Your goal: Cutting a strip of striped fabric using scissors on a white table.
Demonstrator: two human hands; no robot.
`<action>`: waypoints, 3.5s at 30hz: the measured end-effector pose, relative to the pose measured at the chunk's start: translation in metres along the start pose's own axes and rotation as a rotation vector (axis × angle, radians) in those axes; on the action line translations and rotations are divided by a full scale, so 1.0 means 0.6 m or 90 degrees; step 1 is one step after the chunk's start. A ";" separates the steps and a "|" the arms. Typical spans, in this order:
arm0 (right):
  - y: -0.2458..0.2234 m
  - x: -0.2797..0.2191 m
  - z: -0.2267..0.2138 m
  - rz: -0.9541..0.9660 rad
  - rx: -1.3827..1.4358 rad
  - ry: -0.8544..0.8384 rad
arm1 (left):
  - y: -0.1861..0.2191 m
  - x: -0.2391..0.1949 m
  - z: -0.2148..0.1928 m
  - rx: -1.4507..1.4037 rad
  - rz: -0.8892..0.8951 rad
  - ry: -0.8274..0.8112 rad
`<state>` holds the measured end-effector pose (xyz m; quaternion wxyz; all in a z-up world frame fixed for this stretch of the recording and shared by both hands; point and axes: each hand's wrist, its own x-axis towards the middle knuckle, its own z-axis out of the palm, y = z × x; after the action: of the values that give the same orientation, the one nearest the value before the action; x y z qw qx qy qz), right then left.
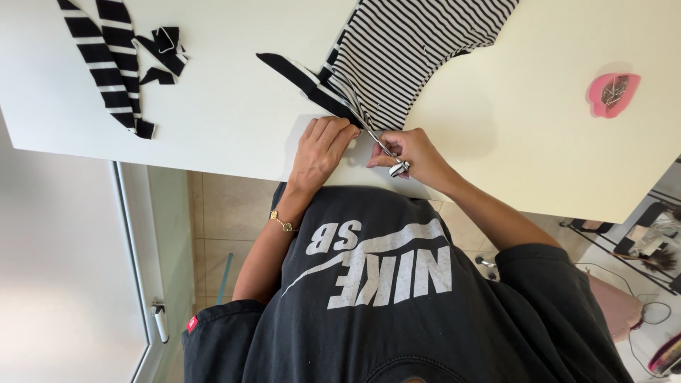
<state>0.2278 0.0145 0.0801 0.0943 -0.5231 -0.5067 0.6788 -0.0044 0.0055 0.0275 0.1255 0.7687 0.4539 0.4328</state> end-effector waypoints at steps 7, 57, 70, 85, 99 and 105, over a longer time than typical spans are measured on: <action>-0.034 0.022 -0.014 0.018 0.021 -0.039 | 0.006 0.005 -0.009 -0.004 0.004 -0.006; -0.039 0.108 -0.046 -0.004 -0.040 -0.120 | 0.007 -0.005 -0.024 -0.006 0.019 0.002; -0.050 0.115 -0.045 -0.008 -0.057 -0.120 | 0.012 -0.008 -0.025 -0.023 -0.009 -0.011; -0.111 0.071 -0.049 0.081 -0.046 -0.122 | -0.081 0.030 -0.080 -0.182 -0.474 0.228; -0.076 -0.041 -0.050 0.160 -0.091 -0.048 | -0.091 0.031 -0.079 0.279 -0.204 0.041; 0.029 -0.099 0.004 0.161 0.088 0.001 | 0.002 -0.042 0.004 0.090 -0.048 -0.019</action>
<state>0.2587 -0.0342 0.1026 0.0440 -0.5759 -0.3887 0.7178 -0.0075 -0.0153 0.0129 0.0942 0.7643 0.5100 0.3833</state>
